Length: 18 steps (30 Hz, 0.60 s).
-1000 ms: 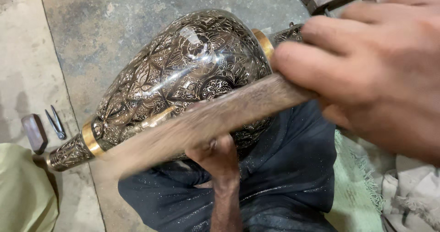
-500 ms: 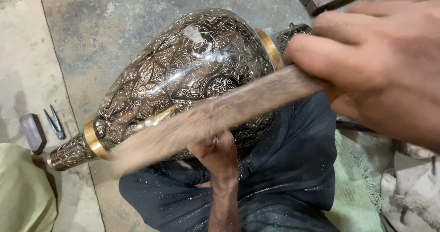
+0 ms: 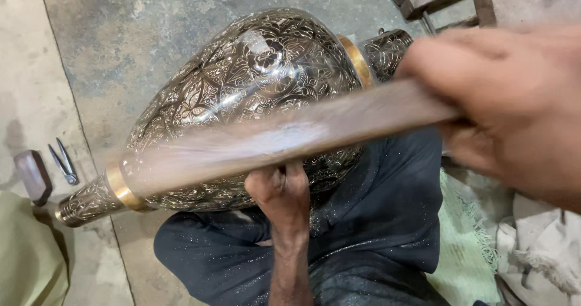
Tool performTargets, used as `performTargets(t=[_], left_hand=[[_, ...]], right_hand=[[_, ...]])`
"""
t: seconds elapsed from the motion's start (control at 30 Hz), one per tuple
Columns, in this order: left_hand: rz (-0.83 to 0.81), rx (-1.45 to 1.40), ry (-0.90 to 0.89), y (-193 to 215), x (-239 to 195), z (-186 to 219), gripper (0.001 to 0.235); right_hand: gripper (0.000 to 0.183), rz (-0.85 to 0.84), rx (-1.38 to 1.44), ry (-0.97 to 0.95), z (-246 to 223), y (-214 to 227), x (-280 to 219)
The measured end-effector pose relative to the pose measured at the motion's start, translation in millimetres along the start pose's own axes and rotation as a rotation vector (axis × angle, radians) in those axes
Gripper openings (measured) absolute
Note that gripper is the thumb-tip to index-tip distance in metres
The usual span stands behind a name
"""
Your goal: The person uses a hammer and chisel to engrave intricate floral patterns onto a large metal vase. They repeatedly strike the chisel to create detailed designs on the vase's surface.
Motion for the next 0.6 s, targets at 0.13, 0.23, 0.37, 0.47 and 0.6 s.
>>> performTargets(t=[0.13, 0.23, 0.37, 0.47, 0.6], left_hand=[[-0.016, 0.106, -0.044, -0.6, 3.2, -7.3, 0.007], [-0.126, 0.159, -0.054, -1.8, -1.2, -6.1, 0.011], [-0.071, 0.108, -0.034, 1.6, 6.3, -5.1, 0.015], [-0.137, 0.266, -0.212, -2.7, 16.3, 14.1, 0.013], [-0.102, 0.034, -0.097, -3.2, 22.6, 4.3, 0.012]], right_hand=[[0.043, 0.098, -0.173, 0.096, -10.0, 3.1, -5.1], [0.035, 0.005, -0.359, -0.011, -0.9, -11.2, -3.6], [0.046, 0.146, -0.168, 0.099, -10.0, 0.4, -9.4], [0.043, 0.037, -0.212, -0.017, 3.1, -11.1, -9.2], [0.040, 0.133, -0.127, 0.080, -6.5, -0.7, -12.8]])
Point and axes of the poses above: each hand's wrist, its own x-axis towards the middle knuckle, its own y-axis out of the back of the hand, z = x × y, the point moved 9 cm from there along x, towards the middle knuckle, and after that the axes turned 14 degrees about -y, right-handed, at the moved point
